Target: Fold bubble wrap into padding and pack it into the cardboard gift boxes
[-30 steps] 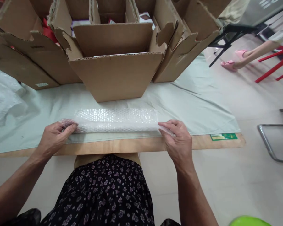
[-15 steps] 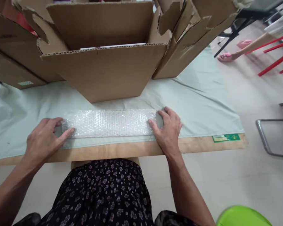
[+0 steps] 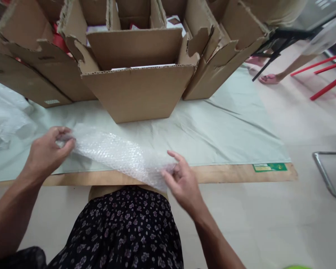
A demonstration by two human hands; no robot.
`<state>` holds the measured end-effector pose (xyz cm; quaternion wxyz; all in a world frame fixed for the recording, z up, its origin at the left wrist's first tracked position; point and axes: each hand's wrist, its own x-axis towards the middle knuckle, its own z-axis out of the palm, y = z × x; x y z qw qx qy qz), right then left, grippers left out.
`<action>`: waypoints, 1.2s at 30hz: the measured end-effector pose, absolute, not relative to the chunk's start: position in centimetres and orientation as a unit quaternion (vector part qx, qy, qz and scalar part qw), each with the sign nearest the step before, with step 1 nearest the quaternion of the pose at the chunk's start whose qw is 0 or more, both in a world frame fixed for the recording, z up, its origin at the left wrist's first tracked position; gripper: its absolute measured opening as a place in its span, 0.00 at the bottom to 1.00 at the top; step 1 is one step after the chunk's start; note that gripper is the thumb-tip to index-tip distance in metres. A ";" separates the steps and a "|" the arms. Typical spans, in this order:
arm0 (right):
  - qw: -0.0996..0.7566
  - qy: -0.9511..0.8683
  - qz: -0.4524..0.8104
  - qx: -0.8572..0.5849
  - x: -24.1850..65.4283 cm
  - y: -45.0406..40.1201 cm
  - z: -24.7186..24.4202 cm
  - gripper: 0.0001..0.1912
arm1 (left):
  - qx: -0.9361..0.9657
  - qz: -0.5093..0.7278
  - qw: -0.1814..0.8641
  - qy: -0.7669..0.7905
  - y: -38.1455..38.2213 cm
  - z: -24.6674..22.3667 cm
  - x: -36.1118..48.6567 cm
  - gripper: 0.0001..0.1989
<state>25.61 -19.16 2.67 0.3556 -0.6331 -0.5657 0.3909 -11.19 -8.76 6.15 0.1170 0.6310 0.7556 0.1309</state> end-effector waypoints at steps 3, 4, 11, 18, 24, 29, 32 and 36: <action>0.310 -0.595 0.440 -0.597 21.5 -21.8 2.2 0.36 | 0.693 0.127 0.052 0.707 -5.1 6.4 -11.5 0.18; 0.304 -0.605 0.449 -0.583 20.0 -22.4 1.8 0.36 | 0.716 0.125 0.041 0.686 -3.6 6.1 -11.4 0.18; 0.326 -0.640 0.432 -0.546 15.2 -23.7 -1.3 0.30 | 0.755 0.220 -0.044 0.616 -2.8 2.4 -8.6 0.26; 0.303 -0.591 0.609 -0.434 17.9 -21.7 1.1 0.12 | 0.836 0.325 0.191 0.399 -14.2 0.4 -7.4 0.10; 0.421 -0.422 0.727 -0.342 15.0 -15.1 3.1 0.25 | 0.716 0.393 0.395 0.420 -15.2 0.4 -8.4 0.31; 0.396 -0.391 0.735 -0.389 11.9 -11.5 1.4 0.38 | 0.659 0.432 0.244 0.565 -16.7 -0.4 -8.0 0.37; 0.375 -0.412 0.737 -0.382 11.7 -11.3 0.6 0.47 | 0.668 0.423 0.140 0.596 -16.9 -0.8 -7.7 0.28; 0.359 -0.468 0.716 -0.373 12.3 -11.5 0.4 0.44 | 0.699 0.417 0.079 0.575 -16.6 -0.7 -7.1 0.07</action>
